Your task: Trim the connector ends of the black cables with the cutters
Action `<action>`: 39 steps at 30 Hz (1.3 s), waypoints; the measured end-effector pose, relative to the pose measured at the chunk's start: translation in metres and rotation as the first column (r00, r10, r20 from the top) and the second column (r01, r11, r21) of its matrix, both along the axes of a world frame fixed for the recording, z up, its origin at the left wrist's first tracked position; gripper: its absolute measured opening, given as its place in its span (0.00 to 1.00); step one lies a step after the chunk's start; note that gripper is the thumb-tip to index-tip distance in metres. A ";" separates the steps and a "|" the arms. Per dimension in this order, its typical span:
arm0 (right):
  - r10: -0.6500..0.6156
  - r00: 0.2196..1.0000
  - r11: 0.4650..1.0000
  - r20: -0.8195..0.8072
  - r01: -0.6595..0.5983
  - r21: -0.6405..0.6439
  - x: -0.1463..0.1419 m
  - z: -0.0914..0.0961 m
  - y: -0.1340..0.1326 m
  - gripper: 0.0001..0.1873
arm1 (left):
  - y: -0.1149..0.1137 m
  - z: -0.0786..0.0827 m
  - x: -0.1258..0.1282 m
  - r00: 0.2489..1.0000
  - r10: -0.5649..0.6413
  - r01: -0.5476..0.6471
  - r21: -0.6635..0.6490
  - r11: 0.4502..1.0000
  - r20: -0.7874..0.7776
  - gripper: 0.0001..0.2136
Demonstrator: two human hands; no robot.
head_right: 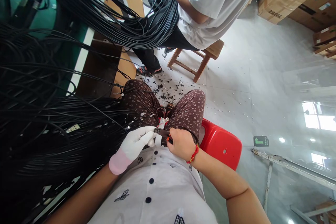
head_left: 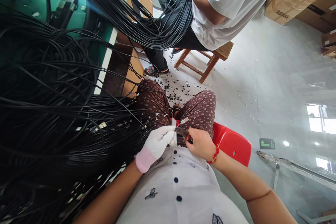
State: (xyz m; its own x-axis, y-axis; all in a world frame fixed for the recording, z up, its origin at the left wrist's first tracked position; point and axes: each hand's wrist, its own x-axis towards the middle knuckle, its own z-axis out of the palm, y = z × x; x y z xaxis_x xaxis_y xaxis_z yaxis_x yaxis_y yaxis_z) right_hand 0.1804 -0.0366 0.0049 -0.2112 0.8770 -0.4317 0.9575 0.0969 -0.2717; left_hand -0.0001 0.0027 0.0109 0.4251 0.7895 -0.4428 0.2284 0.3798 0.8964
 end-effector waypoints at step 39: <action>-0.014 1.000 0.999 0.016 0.013 0.047 -0.005 0.003 -0.006 0.05 | -0.007 -0.015 0.000 0.983 0.101 -0.070 -0.194 0.979 0.155 0.11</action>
